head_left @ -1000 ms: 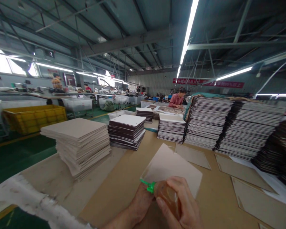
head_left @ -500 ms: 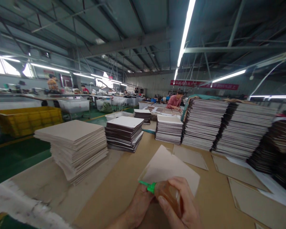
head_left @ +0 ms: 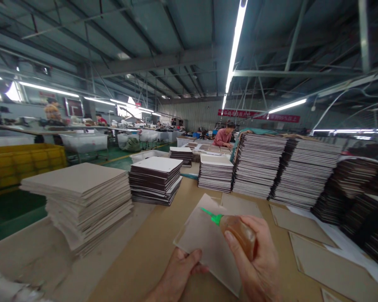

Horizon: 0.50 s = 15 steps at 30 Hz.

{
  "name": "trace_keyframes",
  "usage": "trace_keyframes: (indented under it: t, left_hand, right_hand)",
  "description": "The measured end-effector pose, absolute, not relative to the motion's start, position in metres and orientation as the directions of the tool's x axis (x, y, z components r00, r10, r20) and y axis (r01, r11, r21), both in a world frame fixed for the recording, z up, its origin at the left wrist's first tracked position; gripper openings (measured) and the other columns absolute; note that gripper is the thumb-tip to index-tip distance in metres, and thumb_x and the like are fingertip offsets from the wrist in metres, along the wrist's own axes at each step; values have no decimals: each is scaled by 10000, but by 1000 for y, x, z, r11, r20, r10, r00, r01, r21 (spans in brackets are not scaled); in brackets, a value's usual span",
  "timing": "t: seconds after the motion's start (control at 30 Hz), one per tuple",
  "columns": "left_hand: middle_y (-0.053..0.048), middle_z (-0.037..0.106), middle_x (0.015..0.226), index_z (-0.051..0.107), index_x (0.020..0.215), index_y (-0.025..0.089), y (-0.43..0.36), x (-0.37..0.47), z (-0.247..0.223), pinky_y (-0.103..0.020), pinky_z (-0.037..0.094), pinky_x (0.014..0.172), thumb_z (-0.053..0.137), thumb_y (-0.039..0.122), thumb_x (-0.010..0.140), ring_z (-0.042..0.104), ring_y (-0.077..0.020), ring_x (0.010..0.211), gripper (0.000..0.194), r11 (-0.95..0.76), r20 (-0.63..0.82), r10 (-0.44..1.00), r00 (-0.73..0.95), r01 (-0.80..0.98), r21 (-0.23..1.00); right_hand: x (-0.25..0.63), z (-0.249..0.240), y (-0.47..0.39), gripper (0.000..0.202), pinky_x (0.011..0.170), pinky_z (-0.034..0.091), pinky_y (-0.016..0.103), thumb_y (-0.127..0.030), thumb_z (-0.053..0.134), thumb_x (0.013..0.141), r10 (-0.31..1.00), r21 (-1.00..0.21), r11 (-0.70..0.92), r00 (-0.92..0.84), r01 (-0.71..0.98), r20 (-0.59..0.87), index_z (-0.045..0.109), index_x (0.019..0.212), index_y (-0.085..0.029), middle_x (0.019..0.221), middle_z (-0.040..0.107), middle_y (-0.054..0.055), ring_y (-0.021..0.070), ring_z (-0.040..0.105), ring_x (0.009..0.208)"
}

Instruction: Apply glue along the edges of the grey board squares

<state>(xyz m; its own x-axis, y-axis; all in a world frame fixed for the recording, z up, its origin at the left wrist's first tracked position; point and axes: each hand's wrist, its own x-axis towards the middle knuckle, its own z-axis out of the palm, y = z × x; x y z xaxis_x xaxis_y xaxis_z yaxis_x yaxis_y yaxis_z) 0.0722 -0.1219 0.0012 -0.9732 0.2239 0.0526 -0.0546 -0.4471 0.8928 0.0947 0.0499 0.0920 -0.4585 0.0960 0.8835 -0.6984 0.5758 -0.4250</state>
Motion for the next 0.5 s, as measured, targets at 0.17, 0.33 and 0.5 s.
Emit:
trace_keyframes:
  t: [0.17,0.33,0.5]
  left_hand:
    - [-73,672,1120,587,1237,232,-122,74,1,-356,536,701,714,410,737,622,-241,896,546,-448,42,205,-978,-56,892]
    - [-70,686,1093,624,1195,223,-122,74,4,-375,529,718,721,429,717,621,-258,905,529,-443,33,183,-983,-52,895]
    - [-81,689,1081,610,1220,209,-122,75,5,-386,534,723,730,426,706,618,-263,895,570,-450,14,182,-983,-71,890]
  right_hand:
    - [86,105,52,295,845,409,348,-334,606,914,98,-347,640,-375,-686,922,515,1145,-176,1093,506,84,234,511,995]
    - [85,107,53,262,833,415,325,-320,589,930,29,-332,611,-399,-719,917,516,1138,-178,1086,501,72,215,507,996]
    - [88,108,54,276,855,407,309,-310,611,915,70,-329,622,-368,-710,927,526,1134,-164,1098,496,70,205,505,1007]
